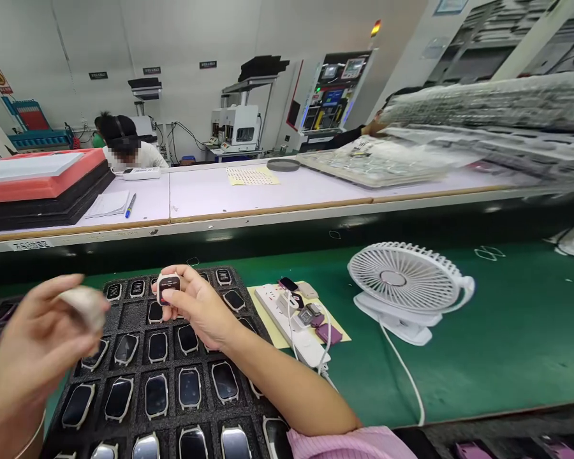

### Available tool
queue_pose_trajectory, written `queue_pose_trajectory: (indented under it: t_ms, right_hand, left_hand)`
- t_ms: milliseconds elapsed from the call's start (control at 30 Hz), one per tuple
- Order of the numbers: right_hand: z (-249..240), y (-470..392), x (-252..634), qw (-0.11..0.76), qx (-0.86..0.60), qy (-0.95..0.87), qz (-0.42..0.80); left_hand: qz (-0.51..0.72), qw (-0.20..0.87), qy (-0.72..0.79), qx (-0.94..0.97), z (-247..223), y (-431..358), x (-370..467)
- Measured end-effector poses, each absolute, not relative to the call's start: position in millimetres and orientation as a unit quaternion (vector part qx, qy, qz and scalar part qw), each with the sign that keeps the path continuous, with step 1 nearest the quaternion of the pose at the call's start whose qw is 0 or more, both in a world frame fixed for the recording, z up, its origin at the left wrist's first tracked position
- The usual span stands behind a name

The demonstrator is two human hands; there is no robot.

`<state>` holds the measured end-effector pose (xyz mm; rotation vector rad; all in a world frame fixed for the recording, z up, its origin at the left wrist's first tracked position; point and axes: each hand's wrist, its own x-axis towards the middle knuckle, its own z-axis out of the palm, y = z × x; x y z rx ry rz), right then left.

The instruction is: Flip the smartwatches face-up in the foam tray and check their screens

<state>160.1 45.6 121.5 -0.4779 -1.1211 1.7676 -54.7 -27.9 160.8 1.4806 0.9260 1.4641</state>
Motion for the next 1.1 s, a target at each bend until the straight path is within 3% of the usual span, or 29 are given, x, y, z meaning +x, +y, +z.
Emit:
queue_pose_trajectory:
  t_ms: [167,633,733,800,900,1000,1100]
  right_hand:
    - [108,55,147,0.453,-0.241,-0.481,0.711]
    - [73,81,89,0.277,-0.249,-0.547,0.750]
    - [59,92,75,0.238,-0.285,-0.688,0.624]
    - [54,97,67,0.221,-0.311,-0.807,0.450]
    - [52,97,57,0.167,-0.346,-0.894,0.229]
    - [56,93,57,0.121,-0.369,-0.903,0.183]
    - [68,93,73,0.145,-0.381,-0.899,0.158]
  left_hand:
    - [0.546,0.474,0.411,0.555,146,14,-49]
    - [0.456,0.462,0.518,0.557,73,17,-136]
    - [0.381,0.352,0.565,0.641,55,22,-156]
    - [0.314,0.268,0.591,0.693,45,25,-164]
    - [0.258,0.227,0.597,0.725,37,29,-169]
    - [0.248,0.212,0.605,0.727,37,29,-168]
    - [0.243,0.146,0.627,0.726,47,29,-156]
